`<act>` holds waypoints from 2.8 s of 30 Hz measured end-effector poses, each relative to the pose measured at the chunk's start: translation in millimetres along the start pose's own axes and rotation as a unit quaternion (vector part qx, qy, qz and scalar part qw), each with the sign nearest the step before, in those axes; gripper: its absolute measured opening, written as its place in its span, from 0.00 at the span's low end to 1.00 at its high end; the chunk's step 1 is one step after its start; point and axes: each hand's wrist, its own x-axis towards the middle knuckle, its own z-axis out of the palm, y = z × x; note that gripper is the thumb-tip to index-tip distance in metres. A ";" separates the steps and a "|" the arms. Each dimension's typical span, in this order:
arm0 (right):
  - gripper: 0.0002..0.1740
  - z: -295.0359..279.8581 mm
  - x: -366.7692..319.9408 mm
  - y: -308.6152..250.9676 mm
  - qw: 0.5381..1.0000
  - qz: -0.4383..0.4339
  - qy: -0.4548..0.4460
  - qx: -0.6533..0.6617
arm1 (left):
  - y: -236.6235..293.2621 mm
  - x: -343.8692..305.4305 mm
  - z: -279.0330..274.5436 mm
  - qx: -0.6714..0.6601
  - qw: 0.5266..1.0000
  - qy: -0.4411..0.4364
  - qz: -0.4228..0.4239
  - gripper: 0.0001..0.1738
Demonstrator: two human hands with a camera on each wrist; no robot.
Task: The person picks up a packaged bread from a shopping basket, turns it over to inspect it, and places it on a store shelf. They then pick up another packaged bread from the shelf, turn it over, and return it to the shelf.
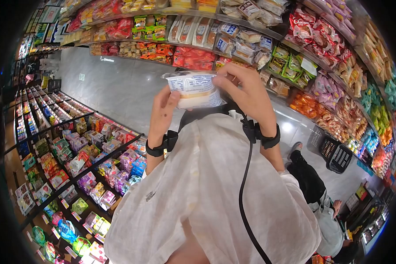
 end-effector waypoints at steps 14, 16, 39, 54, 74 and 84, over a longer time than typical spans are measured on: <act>0.09 -14.4 -1.9 11.2 0.997 -0.037 0.054 -0.045 | -15.0 8.9 9.0 0.071 0.995 0.034 0.069 0.24; 0.09 -16.4 -2.3 12.3 0.997 -0.036 0.055 -0.047 | -5.6 9.6 16.5 0.044 0.995 0.040 0.083 0.26; 0.04 -25.0 6.3 15.4 0.997 -0.067 -0.003 0.023 | -0.5 14.9 13.2 0.039 0.986 0.118 0.112 0.26; 0.07 -11.1 5.1 26.9 0.994 -0.010 0.042 0.097 | -7.1 19.6 6.7 -0.001 0.990 0.090 0.107 0.26; 0.07 -12.9 10.5 35.9 0.992 -0.005 0.028 0.126 | -7.0 19.6 10.8 -0.016 0.989 0.102 0.104 0.13; 0.06 -14.6 11.3 36.7 0.988 0.028 0.022 0.147 | -6.9 19.4 11.0 -0.018 0.990 0.117 0.079 0.13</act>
